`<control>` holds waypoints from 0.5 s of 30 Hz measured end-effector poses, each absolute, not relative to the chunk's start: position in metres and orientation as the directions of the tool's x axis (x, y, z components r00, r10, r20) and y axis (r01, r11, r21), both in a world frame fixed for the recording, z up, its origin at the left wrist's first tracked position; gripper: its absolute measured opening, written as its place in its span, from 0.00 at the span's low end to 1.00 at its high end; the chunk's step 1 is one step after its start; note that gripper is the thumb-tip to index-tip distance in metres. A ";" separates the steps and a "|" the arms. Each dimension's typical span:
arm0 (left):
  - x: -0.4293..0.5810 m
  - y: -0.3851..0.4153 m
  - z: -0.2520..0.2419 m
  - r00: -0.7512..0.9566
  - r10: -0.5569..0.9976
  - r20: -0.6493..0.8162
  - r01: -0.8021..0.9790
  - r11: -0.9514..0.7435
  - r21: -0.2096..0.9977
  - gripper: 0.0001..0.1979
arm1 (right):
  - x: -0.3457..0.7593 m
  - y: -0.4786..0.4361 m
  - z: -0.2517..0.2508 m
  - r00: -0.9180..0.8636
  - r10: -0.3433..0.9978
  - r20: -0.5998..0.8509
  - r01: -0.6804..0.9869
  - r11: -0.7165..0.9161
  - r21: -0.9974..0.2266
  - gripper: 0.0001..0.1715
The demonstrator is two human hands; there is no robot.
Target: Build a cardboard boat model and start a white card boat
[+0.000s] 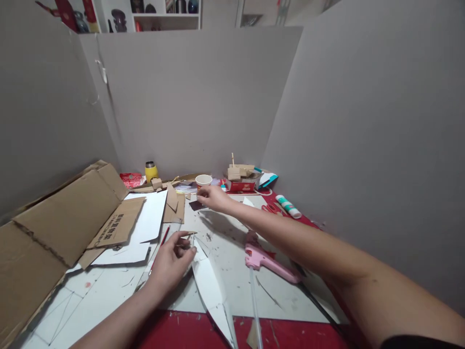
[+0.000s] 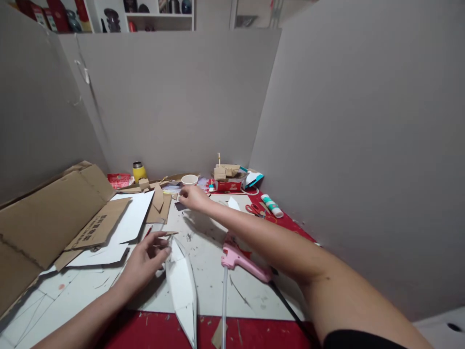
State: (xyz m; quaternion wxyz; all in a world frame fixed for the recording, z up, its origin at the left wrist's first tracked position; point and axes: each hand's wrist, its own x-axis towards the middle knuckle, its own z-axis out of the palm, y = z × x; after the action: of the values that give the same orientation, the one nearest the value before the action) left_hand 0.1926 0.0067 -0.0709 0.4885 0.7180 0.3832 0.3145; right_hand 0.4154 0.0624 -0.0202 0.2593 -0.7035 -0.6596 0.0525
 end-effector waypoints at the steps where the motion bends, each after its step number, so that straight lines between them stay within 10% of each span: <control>1: 0.193 0.005 -0.070 0.520 0.851 0.079 0.262 -0.246 0.933 0.20 | 0.405 0.075 -0.021 0.112 0.964 0.242 0.902 0.004 -0.432 0.10; 15: 0.191 0.006 -0.075 0.552 0.829 0.092 0.354 -0.333 0.874 0.26 | 0.345 0.166 -0.051 0.158 0.987 -0.026 0.930 -0.158 -0.333 0.18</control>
State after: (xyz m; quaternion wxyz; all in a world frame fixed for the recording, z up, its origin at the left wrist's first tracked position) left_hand 0.1913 0.0055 -0.0747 0.4306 0.7685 0.3847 0.2756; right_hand 0.3453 0.1662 -0.0509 0.1204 -0.7514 -0.6377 0.1194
